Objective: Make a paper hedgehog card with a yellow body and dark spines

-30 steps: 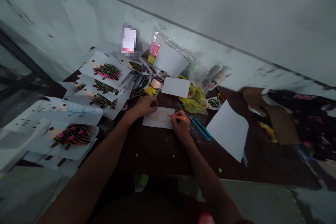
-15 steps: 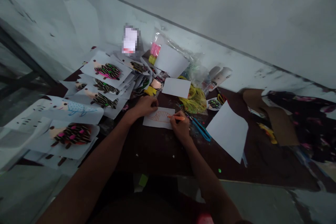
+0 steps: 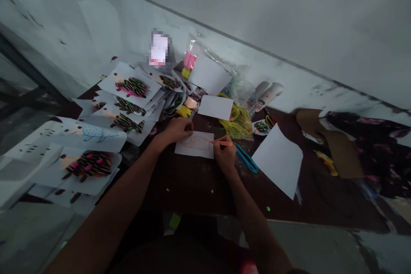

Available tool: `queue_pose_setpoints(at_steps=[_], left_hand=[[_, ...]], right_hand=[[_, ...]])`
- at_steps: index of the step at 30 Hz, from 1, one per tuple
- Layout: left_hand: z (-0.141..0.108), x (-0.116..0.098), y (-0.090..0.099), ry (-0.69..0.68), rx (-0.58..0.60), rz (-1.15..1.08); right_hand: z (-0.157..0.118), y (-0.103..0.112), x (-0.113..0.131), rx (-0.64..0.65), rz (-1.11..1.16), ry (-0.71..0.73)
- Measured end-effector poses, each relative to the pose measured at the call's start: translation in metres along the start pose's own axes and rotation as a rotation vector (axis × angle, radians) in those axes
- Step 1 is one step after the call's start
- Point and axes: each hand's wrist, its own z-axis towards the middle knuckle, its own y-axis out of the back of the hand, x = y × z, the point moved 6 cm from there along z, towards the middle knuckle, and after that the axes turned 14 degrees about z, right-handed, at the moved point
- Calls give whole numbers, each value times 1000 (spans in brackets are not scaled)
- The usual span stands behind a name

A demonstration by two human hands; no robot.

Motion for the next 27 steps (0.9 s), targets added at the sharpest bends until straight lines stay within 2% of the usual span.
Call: queue_pose_setpoints(at_steps=[7, 12, 24, 27], left_hand=[[0, 1, -1, 17, 29, 4], [0, 0, 0, -2, -4, 21], [-1, 0, 0, 11, -8, 26], [-1, 0, 0, 13, -6, 29]], right_hand=[[-4, 0, -1, 32, -69, 56], [-4, -3, 0, 60, -85, 103], [-6, -5, -3, 95, -93, 81], [-5, -3, -3, 61, -112, 74]])
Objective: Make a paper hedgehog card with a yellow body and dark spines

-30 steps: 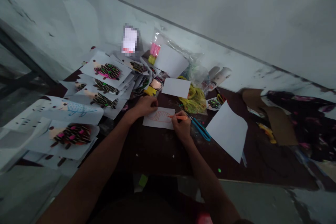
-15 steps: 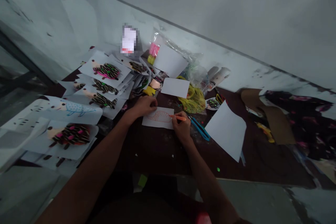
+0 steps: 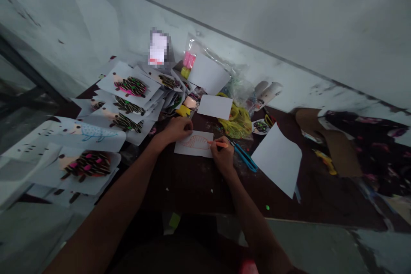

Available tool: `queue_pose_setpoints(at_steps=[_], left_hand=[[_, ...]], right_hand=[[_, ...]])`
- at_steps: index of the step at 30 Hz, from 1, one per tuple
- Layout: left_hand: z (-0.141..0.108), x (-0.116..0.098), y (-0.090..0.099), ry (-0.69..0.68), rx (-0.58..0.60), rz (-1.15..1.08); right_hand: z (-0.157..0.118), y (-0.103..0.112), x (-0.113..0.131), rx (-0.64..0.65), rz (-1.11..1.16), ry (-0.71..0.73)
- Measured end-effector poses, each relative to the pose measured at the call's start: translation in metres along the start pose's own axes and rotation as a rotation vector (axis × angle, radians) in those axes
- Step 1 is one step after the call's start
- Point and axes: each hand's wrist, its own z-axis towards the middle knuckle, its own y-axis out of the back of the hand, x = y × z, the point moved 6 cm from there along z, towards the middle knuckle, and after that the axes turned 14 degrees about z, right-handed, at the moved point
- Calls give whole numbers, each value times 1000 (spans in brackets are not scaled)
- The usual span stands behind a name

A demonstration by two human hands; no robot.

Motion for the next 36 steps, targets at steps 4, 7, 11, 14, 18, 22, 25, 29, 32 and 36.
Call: queue_pose_setpoints(at_steps=[4, 7, 11, 14, 18, 22, 25, 29, 32, 36], left_hand=[[0, 0, 0, -5, 5, 2], [0, 0, 0, 0, 5, 6], [-1, -1, 2, 1, 2, 7], [-1, -2, 2, -9, 3, 12], [0, -1, 1, -12, -7, 4], [0, -1, 1, -8, -1, 4], [-1, -2, 2, -1, 12, 8], [-1, -2, 3, 0, 25, -8], [-1, -2, 2, -3, 12, -19], [0, -1, 1, -2, 0, -4]], right_hand=[[0, 0, 1, 10, -11, -13], [0, -3, 3, 53, 5, -6], [0, -3, 3, 49, 9, -17], [0, -3, 3, 45, 11, -30], [0, -3, 5, 52, 44, -37], [0, -3, 7, 45, 64, -48], [0, -4, 7, 48, 106, -60], [1, 0, 5, 2, 120, -66], [1, 4, 2, -53, 84, -78], [1, 3, 1, -26, 59, -56]])
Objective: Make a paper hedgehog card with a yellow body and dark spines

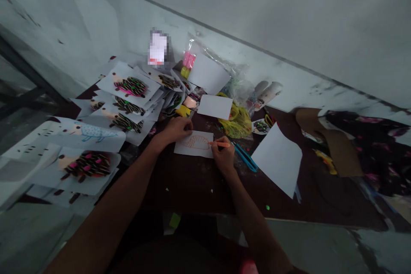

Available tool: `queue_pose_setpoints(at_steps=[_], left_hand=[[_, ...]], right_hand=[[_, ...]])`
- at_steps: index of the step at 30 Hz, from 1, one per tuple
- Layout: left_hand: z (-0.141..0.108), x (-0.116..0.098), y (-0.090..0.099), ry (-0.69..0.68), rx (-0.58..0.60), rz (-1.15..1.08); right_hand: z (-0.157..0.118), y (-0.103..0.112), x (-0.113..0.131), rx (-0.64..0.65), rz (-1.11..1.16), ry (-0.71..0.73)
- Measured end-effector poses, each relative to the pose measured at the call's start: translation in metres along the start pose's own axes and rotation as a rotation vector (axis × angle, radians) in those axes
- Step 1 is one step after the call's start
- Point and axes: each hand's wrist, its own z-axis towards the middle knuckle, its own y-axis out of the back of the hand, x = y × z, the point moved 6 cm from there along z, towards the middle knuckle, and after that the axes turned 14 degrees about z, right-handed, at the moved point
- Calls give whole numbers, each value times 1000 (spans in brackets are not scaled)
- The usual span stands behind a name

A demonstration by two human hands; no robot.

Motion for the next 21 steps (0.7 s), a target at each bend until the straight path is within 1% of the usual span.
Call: queue_pose_setpoints(at_steps=[3, 7, 13, 21], left_hand=[[0, 0, 0, -3, -2, -1], [0, 1, 0, -6, 2, -10], [0, -1, 2, -19, 10, -12], [-1, 0, 1, -4, 4, 1]], right_hand=[[0, -1, 0, 11, -31, 26], [-1, -1, -3, 2, -46, 5], [-2, -3, -2, 43, -27, -10], [-1, -2, -1, 32, -25, -18]])
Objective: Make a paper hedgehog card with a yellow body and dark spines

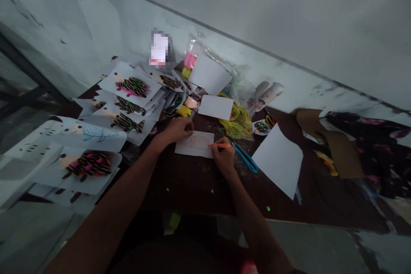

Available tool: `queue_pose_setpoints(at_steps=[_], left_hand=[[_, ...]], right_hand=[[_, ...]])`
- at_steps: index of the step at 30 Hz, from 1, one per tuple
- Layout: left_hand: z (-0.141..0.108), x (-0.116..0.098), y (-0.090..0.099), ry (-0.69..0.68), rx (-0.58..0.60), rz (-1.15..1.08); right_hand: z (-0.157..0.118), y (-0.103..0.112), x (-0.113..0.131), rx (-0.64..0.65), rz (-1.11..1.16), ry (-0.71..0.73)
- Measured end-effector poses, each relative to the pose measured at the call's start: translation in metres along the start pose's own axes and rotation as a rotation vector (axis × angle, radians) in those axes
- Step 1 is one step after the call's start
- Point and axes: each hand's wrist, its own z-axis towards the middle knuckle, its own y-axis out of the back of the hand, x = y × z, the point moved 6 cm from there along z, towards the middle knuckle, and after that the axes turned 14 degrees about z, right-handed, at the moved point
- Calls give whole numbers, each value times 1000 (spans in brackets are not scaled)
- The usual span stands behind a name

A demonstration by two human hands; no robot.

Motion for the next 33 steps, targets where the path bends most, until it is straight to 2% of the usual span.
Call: queue_pose_setpoints(at_steps=[7, 11, 17, 33], left_hand=[[1, 0, 0, -12, -12, -5], [1, -1, 0, 8, 3, -2], [0, -1, 0, 18, 2, -12], [1, -2, -1, 20, 7, 33]], right_hand=[[0, -5, 12, 26, 112, 57], [-2, -14, 21, 97, 151, 99], [-6, -30, 25, 193, 162, 78], [-7, -33, 22, 204, 167, 63]])
